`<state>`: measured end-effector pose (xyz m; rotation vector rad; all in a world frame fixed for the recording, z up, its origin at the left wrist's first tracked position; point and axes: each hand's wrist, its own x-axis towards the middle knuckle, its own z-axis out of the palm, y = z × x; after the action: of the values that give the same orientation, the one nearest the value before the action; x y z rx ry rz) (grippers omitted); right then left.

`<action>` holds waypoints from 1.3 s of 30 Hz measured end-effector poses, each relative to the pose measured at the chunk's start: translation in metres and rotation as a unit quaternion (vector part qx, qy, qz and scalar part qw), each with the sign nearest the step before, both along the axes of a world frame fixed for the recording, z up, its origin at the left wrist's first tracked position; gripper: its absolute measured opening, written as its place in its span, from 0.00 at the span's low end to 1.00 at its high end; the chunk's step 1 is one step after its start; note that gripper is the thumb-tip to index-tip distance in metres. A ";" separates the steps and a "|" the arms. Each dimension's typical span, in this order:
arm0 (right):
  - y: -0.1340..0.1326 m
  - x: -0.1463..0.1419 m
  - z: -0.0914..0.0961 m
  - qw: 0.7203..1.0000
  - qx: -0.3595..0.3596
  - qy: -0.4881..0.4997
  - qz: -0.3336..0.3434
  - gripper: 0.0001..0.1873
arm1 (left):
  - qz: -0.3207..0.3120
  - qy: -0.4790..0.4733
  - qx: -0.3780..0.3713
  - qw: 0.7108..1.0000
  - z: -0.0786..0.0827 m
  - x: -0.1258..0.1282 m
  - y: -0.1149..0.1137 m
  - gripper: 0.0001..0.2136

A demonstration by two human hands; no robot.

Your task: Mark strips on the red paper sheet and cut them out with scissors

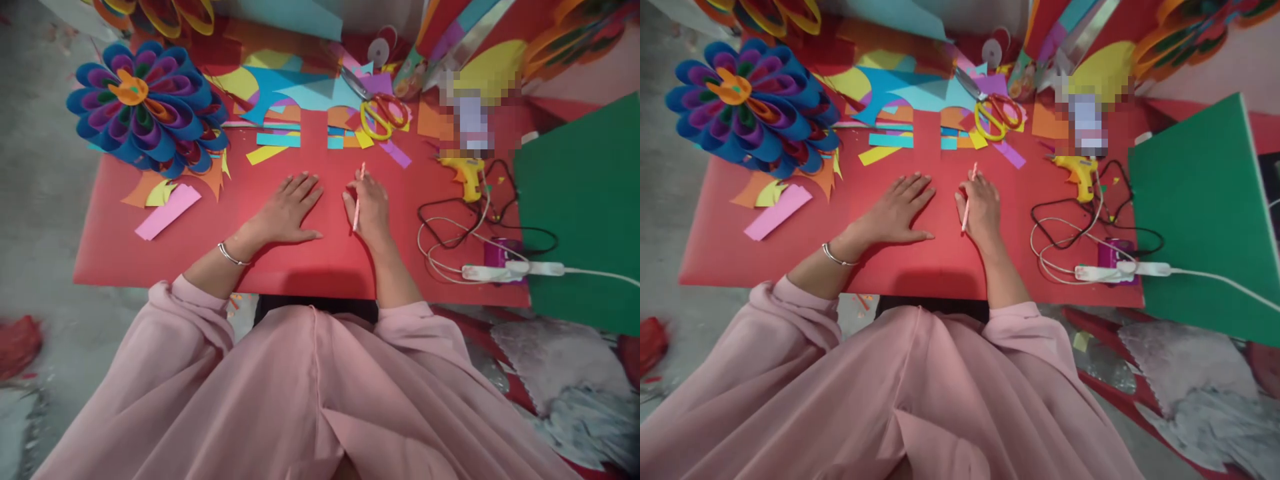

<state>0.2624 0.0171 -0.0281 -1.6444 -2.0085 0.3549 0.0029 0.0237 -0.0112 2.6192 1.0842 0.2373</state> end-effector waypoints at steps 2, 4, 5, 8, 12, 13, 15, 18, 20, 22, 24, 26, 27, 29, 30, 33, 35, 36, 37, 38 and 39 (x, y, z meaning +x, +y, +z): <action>0.000 0.000 0.000 1.000 -0.003 0.008 0.002 0.13 | 0.001 0.001 -0.003 1.000 0.002 0.000 0.000 0.53; 0.000 0.000 0.001 1.000 -0.005 0.016 0.002 0.14 | 0.001 0.000 -0.005 1.000 0.003 0.001 0.000 0.53; 0.000 0.000 0.001 1.000 -0.006 0.019 0.002 0.14 | 0.000 -0.001 -0.005 1.000 0.003 0.001 0.000 0.53; -0.001 -0.001 0.002 1.000 -0.011 0.021 0.001 0.15 | -0.001 0.000 0.001 1.000 0.003 0.002 0.001 0.53; -0.001 -0.001 0.002 1.000 -0.009 0.017 0.002 0.15 | -0.001 0.009 0.010 1.000 0.001 0.003 0.000 0.54; -0.001 -0.001 0.001 1.000 -0.010 0.018 0.004 0.16 | -0.001 0.009 0.010 1.000 0.001 0.003 0.000 0.54; 0.000 0.000 0.000 1.000 -0.017 0.020 0.008 0.17 | 0.002 0.007 0.008 1.000 0.001 0.003 0.000 0.54; 0.001 0.001 -0.003 0.999 -0.022 0.023 0.007 0.19 | 0.004 0.004 0.006 1.000 0.001 0.003 0.000 0.53; 0.001 0.001 -0.004 1.000 -0.016 0.021 0.005 0.18 | 0.005 0.002 0.008 1.000 0.001 0.003 0.000 0.53; 0.001 0.002 -0.005 1.000 -0.007 0.018 0.006 0.17 | 0.005 0.002 0.010 1.000 0.001 0.003 0.000 0.54; 0.001 0.002 -0.005 1.000 -0.001 0.016 0.007 0.17 | 0.003 0.004 0.012 1.000 0.000 0.003 0.000 0.54; 0.001 0.002 -0.005 1.000 -0.001 0.013 0.006 0.16 | 0.001 0.007 0.014 1.000 0.000 0.003 0.000 0.54; 0.001 0.001 -0.005 1.000 -0.001 0.011 0.005 0.16 | 0.001 0.008 0.014 1.000 -0.001 0.003 0.000 0.54; 0.001 0.001 -0.004 1.000 -0.002 0.009 0.003 0.16 | 0.001 0.007 0.016 1.000 -0.001 0.003 0.000 0.54; 0.001 0.000 -0.003 1.000 0.000 0.008 0.001 0.15 | 0.001 0.007 0.018 1.000 -0.001 0.003 0.000 0.54; 0.000 -0.001 -0.001 1.000 0.008 -0.003 -0.003 0.14 | 0.002 0.010 0.028 1.000 0.001 0.003 -0.002 0.54; -0.001 -0.001 0.000 1.000 0.014 -0.013 -0.002 0.13 | 0.004 0.018 0.034 0.999 0.002 0.004 -0.003 0.53; -0.001 -0.002 0.000 1.000 0.018 -0.016 -0.004 0.12 | 0.005 0.023 0.035 0.999 0.002 0.004 -0.004 0.53; -0.001 -0.002 0.000 1.000 0.023 -0.015 -0.004 0.12 | 0.006 0.024 0.038 0.999 0.002 0.004 -0.004 0.53; -0.001 -0.002 -0.001 1.000 0.026 -0.013 -0.003 0.12 | 0.007 0.024 0.042 0.999 0.002 0.005 -0.004 0.53; -0.001 -0.002 -0.002 0.999 0.031 -0.010 -0.003 0.11 | 0.007 0.024 0.043 0.999 0.001 0.005 -0.004 0.53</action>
<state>0.2604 0.0161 -0.0296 -1.6228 -2.0087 0.2723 0.0076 0.0195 -0.0103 2.7084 1.1315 0.2301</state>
